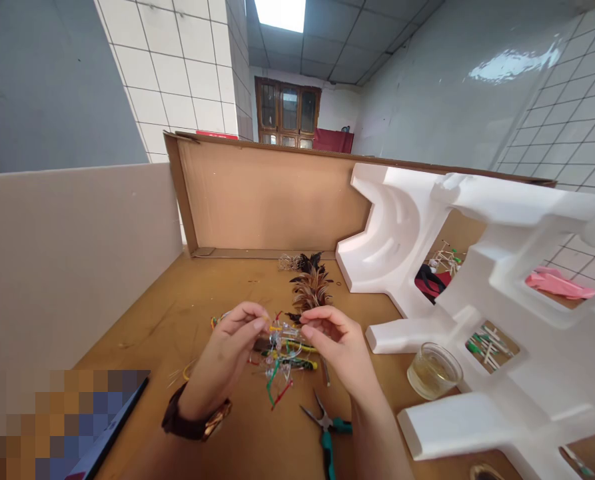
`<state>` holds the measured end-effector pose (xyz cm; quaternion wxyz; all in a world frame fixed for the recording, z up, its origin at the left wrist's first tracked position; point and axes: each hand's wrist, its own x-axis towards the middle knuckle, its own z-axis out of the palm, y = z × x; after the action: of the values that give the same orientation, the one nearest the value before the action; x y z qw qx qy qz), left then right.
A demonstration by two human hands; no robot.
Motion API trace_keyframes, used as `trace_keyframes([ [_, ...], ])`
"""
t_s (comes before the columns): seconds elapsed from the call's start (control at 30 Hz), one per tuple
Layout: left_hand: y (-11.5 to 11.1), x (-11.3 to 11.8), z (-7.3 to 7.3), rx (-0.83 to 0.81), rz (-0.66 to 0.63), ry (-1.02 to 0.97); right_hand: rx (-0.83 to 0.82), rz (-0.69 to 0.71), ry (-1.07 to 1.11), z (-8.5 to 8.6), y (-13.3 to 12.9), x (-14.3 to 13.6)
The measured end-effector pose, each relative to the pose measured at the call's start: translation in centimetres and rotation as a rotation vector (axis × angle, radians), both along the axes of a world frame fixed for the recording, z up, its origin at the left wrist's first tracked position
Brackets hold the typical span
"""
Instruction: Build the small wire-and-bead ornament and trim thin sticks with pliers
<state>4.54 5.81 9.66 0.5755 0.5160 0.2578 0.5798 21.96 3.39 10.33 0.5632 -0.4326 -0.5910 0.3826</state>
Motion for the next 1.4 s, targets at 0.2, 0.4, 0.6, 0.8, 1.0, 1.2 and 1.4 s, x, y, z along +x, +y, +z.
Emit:
trace_keyframes([
  [0.2, 0.8, 0.0, -0.5, -0.104, -0.057, -0.198, -0.016, 0.057, -0.28, 0.5, -0.3, 0.3],
  [0.4, 0.9, 0.1, -0.2, -0.125, -0.05, -0.248, -0.047, 0.138, -0.4, 0.3, -0.6, 0.0],
  [0.6, 0.9, 0.0, -0.2, -0.112, -0.047, -0.242, -0.014, 0.117, -0.386, -0.3, 0.0, -0.6],
  [0.8, 0.8, 0.2, -0.1, -0.064, -0.068, -0.221, 0.078, 0.116, -0.341, -0.6, 0.9, -0.5],
  [1.0, 1.2, -0.5, -0.2, 0.087, 0.095, 0.062, 0.066, -0.105, -0.212, -1.4, 2.0, 0.0],
  [1.2, 1.1, -0.5, -0.5, 0.368, 0.045, 0.466, 0.043, -0.234, -0.047, -1.7, 2.4, 0.6],
  [1.4, 1.1, 0.4, -1.0, 0.314, 0.0, 0.408, 0.03, -0.19, -0.031, -1.5, 2.1, 0.5],
])
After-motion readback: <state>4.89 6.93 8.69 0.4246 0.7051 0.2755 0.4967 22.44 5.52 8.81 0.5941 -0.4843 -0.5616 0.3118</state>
